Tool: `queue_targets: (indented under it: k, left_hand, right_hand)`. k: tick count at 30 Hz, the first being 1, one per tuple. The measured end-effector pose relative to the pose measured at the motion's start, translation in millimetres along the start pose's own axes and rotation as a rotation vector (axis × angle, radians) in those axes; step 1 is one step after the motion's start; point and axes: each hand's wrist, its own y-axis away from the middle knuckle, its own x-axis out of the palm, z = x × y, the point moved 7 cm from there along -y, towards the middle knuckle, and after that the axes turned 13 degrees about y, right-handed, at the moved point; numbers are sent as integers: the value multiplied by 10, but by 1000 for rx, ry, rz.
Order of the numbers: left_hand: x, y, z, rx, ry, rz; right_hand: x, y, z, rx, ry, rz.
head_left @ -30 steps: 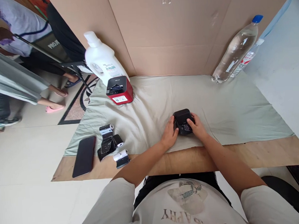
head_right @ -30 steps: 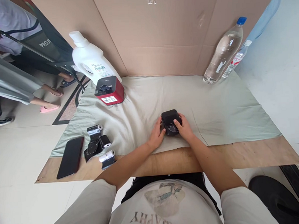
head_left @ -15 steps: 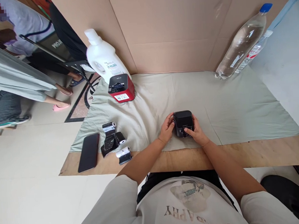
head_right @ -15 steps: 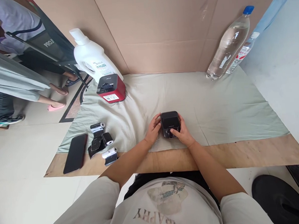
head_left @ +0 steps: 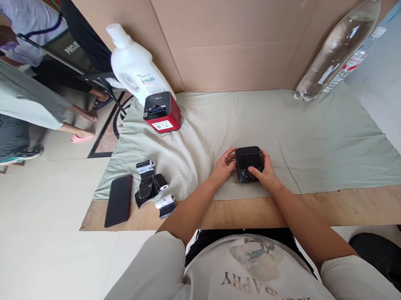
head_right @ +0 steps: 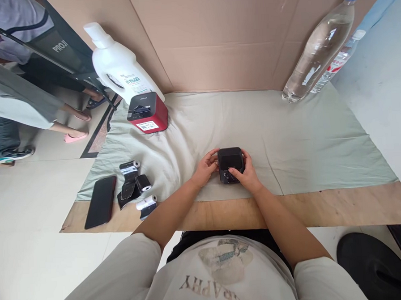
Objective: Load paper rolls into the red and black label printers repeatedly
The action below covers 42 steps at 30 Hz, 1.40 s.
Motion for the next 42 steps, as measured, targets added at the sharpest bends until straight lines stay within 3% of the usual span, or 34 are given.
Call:
queue_targets:
  k: [6, 14, 22, 30, 36, 38, 42]
  left_hand:
    - [8, -22, 13, -16, -50, -18]
    - [-1, -35, 13, -13, -64, -15]
    - [-6, -10, 35, 21, -154, -28]
    - [-12, 63, -77, 280, -601, -210]
    - [21, 160, -241, 344, -687, -289]
    - [129, 166, -408, 405, -762, -259]
    - [485, -37, -589, 376, -991, 5]
  right_hand:
    - [11, 30, 45, -85, 21, 67]
    - [-47, -14, 72, -27, -2, 92]
    - [-259, -375, 69, 88, 98, -98]
    - [-257, -618, -94, 130, 539, -189]
    - [-224, -468, -56, -29, 534, -223]
    - [-230, -400, -34, -78, 513, -238]
    - [-250, -340, -42, -83, 511, -264]
